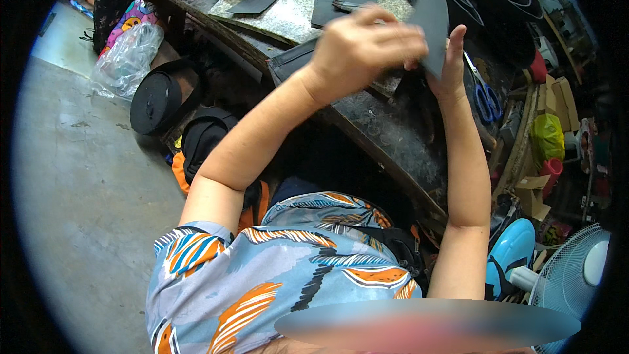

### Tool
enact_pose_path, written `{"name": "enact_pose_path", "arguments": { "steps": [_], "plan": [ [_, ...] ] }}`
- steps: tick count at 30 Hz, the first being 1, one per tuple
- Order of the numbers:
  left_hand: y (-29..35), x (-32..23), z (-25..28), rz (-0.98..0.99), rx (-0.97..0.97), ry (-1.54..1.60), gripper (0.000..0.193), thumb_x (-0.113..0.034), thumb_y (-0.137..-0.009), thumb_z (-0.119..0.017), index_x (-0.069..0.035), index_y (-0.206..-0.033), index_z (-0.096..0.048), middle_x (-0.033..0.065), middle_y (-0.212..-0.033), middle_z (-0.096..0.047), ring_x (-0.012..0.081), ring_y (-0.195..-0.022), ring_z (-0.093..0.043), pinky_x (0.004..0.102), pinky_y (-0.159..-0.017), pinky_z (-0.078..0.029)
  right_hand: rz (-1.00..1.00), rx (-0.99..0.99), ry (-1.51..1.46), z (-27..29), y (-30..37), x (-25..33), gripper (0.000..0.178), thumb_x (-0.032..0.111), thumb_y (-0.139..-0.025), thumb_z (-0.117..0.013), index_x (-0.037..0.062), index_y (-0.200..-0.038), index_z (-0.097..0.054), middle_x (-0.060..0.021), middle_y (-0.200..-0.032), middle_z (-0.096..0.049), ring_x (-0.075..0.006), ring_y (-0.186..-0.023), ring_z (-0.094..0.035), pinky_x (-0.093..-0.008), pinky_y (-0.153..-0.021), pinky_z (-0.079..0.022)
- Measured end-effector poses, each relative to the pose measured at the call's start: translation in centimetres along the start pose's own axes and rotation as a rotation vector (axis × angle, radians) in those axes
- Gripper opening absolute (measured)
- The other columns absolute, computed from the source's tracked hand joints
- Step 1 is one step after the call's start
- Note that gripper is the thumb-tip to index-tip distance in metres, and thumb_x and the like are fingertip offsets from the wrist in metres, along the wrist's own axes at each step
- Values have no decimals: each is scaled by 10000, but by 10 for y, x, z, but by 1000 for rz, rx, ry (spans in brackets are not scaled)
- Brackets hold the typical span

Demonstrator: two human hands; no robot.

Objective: The person assembles a black bag by hand, aligning and folding black fabric pieces, inserting a yellow lining, and using a hammer to secure parts. They repeatedly adjust and press the components together on a cluttered workbench.

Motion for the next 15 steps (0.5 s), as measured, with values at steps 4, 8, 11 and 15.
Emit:
{"name": "enact_pose_path", "arguments": {
  "steps": [4, 8, 11, 15],
  "plan": [
    [9, -5, -20, 121, 87, 111, 291, -79, -811, -712, -159, -1091, -723, 39, -1152, -707, 252, -1074, -651, 357, -904, -557, -41, -136, -176, 10, 0, -4, 581, 400, -984, -407, -72, -1286, -560, -169, -1207, -647, -229, -1080, -656, -351, -962, -515],
    [23, 33, -30, 376, 164, 52, 435, -318, -885, -710, -86, -1246, -641, 182, -1320, -595, 356, -1233, -547, 432, -1048, -454, 127, -387, 0, 35, 2, 12, 420, 271, -999, -461, 2, -1291, -598, -92, -1138, -673, -160, -948, -668, -292, -784, -544],
    [40, 37, -52, 444, 447, -142, 773, -540, -765, -776, -88, -1351, -554, 229, -1391, -522, 402, -1289, -481, 476, -1067, -423, 197, -395, 108, 37, 3, 19, 376, 285, -1017, -509, 59, -1303, -599, -47, -1065, -682, -118, -833, -666, -260, -590, -528],
    [51, 26, -46, 457, 522, -54, 670, -349, -694, -812, -96, -1281, -611, 196, -1338, -565, 377, -1197, -521, 457, -1014, -449, 196, -449, 103, 41, 4, 15, 376, 265, -998, -593, 89, -1330, -584, -31, -1044, -681, -112, -824, -663, -252, -529, -514]
  ]
}}
Point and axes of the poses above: each hand's wrist, its own y-axis away from the middle knuckle, its own z-axis out of the back of the hand, x = y × z, the point moved 9 cm from there along -y, towards the middle knuckle
